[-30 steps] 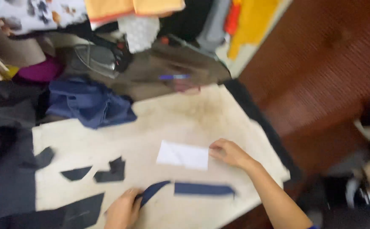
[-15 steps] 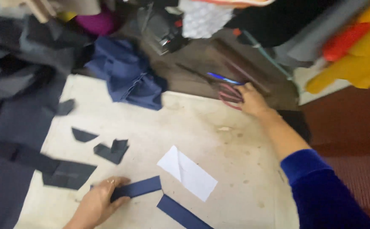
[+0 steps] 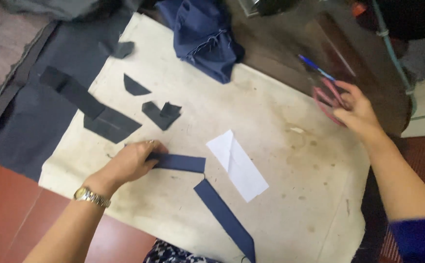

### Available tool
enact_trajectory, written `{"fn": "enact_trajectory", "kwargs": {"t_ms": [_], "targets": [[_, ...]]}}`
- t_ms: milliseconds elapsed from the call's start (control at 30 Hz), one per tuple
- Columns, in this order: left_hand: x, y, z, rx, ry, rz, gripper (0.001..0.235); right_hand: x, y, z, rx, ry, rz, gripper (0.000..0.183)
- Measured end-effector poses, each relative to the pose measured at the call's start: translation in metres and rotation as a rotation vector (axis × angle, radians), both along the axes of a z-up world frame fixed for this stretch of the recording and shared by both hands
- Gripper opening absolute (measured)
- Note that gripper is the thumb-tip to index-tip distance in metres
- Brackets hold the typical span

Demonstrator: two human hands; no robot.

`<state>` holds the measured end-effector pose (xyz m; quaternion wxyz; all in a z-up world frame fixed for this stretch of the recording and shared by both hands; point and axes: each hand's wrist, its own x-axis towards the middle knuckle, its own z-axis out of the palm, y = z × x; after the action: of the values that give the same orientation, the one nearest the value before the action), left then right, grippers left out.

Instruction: Cutting strips of dark fabric using a paper template and large tailor scissors on a workbench.

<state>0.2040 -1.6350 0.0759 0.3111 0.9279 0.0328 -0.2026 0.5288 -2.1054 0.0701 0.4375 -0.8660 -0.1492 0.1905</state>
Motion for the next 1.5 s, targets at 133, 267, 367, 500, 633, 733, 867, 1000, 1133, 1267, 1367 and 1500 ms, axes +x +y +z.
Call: {"fn": "enact_trajectory", "kwargs": {"t_ms": [133,267,367,500,633,733,867,1000,1133,1267,1367,1500], "targets": [[0.011,-0.003,0.011,-0.01,0.043,0.022,0.033,-0.079,-0.002,0.028,0.082,0.116,-0.018,0.071],[0.016,-0.004,0.023,-0.041,-0.012,-0.007,0.032,-0.127,-0.013,0.029,-0.236,0.259,0.052,0.056],[0.019,-0.006,0.033,-0.009,0.031,0.036,0.036,-0.152,-0.006,0.042,-0.396,0.235,0.362,0.049],[0.015,-0.004,0.03,0.022,0.053,0.072,0.038,-0.17,0.024,0.071,-0.705,0.238,0.695,0.033],[0.012,-0.003,0.02,0.031,0.001,0.094,0.036,-0.171,0.033,0.072,-0.874,0.164,0.825,0.044],[0.012,-0.006,0.024,0.023,0.017,0.114,0.038,-0.168,0.04,0.077,-0.964,0.157,0.928,0.05],[0.013,-0.008,0.027,0.038,0.031,0.139,0.037,-0.166,0.053,0.081,-1.016,0.121,0.962,0.049],[0.013,-0.007,0.02,0.04,-0.001,0.135,0.038,-0.164,0.064,0.082,-1.036,0.134,0.97,0.046],[0.013,-0.008,0.024,0.038,0.032,0.162,0.037,-0.163,0.072,0.081,-1.059,0.118,0.976,0.05],[0.014,-0.01,0.03,0.037,0.042,0.17,0.038,-0.161,0.069,0.075,-1.042,0.021,0.994,0.048],[0.011,-0.008,0.026,0.011,-0.006,0.168,0.036,-0.161,0.064,0.07,-1.066,-0.086,1.008,0.05],[0.003,-0.002,0.014,0.022,-0.098,0.15,0.029,-0.154,0.04,0.058,-0.886,-0.057,0.819,0.055]]}}
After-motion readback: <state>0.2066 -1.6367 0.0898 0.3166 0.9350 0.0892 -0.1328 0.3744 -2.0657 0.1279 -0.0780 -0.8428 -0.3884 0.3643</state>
